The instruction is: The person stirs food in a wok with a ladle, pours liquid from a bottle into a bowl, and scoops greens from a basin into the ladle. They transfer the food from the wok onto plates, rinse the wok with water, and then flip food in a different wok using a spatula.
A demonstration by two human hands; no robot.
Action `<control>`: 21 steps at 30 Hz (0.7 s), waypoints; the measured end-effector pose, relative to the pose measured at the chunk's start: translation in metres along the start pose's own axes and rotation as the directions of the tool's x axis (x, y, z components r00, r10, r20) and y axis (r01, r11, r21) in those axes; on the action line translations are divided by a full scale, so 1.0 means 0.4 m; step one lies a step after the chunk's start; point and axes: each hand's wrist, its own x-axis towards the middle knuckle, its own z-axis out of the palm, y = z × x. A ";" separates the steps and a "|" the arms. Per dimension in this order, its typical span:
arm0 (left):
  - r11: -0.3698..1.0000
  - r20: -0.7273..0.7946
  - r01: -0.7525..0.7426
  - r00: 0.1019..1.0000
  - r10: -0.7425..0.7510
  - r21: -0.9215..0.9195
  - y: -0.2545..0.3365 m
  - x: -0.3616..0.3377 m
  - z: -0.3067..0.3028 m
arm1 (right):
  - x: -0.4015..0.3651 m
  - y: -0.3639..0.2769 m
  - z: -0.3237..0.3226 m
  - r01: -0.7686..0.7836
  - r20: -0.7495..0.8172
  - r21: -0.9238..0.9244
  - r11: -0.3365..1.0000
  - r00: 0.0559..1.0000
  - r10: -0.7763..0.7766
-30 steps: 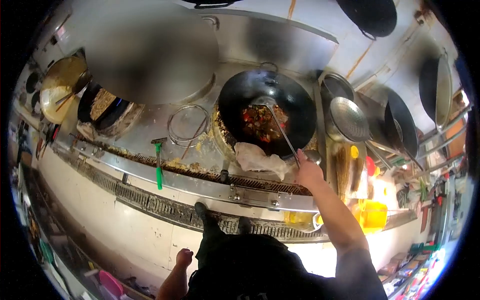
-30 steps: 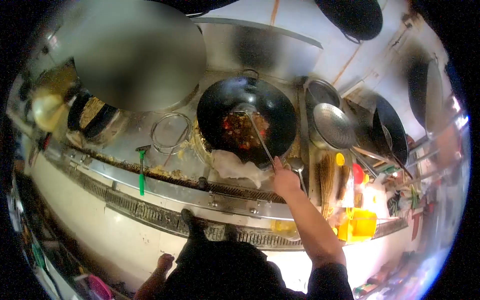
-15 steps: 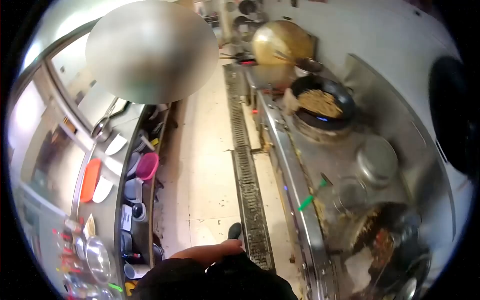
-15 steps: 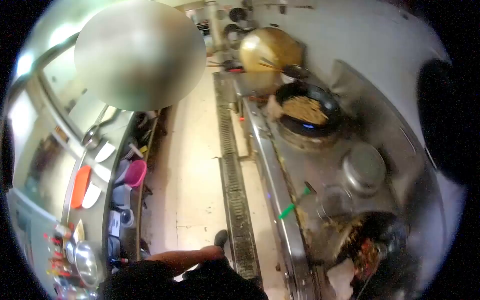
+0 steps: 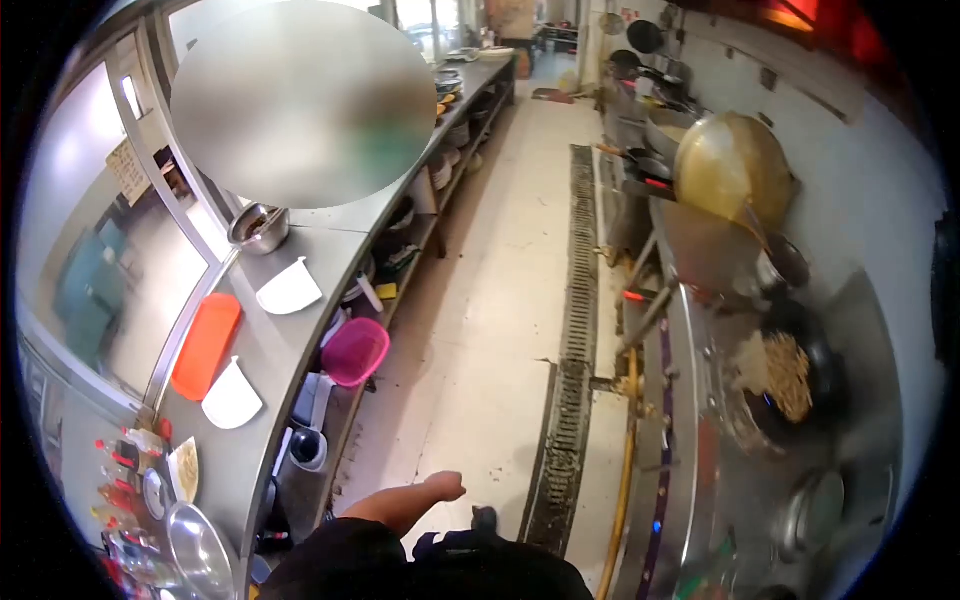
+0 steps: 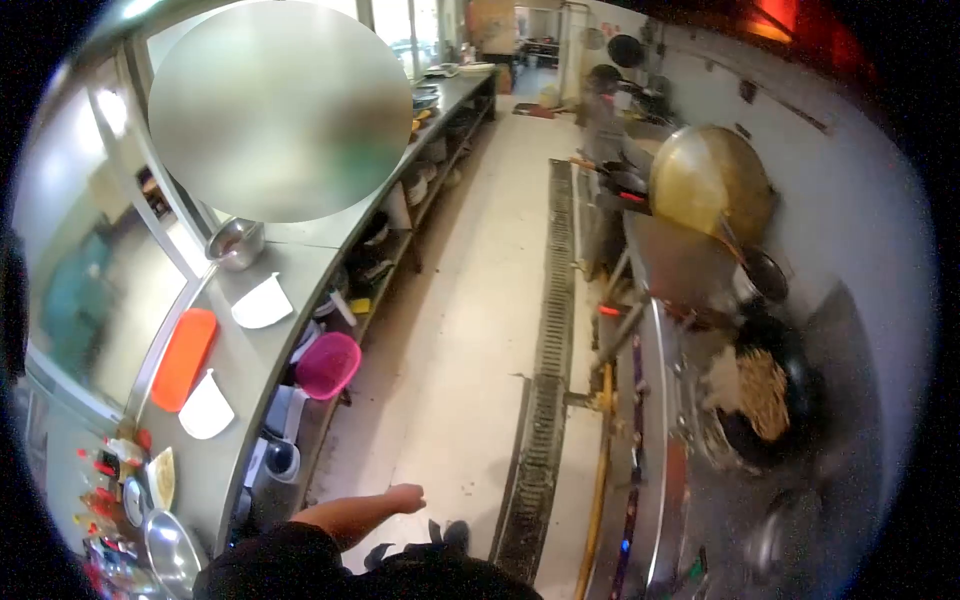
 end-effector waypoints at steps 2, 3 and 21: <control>1.000 -0.031 0.002 1.000 -0.003 -0.025 -0.035 0.080 -0.131 | 0.107 -0.227 0.025 0.180 0.061 0.193 0.965 0.979 -0.195; 0.995 -0.087 0.012 0.996 -0.020 -0.095 -0.043 0.110 -0.194 | 0.163 -0.319 0.075 0.190 0.083 0.486 0.853 0.962 -0.261; 0.691 -0.029 0.528 0.784 -0.620 -0.494 -0.568 0.578 -0.746 | 1.049 -2.088 -0.624 0.732 -0.234 0.629 0.263 0.501 -0.834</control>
